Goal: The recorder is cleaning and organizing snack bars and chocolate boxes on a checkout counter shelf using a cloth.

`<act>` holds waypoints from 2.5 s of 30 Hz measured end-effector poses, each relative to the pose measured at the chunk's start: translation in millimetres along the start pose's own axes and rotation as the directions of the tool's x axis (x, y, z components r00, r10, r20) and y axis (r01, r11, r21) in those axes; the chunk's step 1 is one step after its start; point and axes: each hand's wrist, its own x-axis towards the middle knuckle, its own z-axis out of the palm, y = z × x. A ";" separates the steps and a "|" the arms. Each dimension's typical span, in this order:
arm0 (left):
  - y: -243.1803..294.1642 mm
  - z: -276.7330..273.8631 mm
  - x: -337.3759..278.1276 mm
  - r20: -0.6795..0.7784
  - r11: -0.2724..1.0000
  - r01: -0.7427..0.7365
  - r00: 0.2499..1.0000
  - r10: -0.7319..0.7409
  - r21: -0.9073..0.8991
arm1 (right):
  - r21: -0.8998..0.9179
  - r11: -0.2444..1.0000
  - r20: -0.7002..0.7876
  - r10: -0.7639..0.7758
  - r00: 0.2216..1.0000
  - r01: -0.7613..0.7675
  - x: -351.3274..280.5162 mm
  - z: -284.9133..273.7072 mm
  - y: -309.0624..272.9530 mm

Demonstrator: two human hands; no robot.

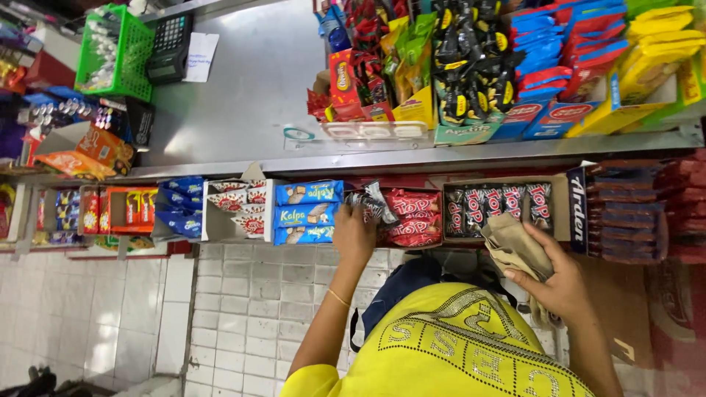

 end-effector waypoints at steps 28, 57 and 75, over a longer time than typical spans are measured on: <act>88.6 6.8 3.7 0.629 -0.409 0.554 0.775 -0.066 -0.725 | 0.004 0.990 -0.085 -0.141 0.986 0.142 19.6 36.7 -25.3; 139.8 17.9 21.3 0.761 -0.372 0.735 0.641 0.105 -0.567 | -0.535 0.794 0.125 -0.263 0.957 0.288 18.9 31.4 -28.0; 189.3 275.0 6.3 0.851 0.384 0.772 0.519 0.080 -0.507 | -0.315 0.925 -0.506 -0.354 0.787 0.213 -74.4 -73.4 -11.5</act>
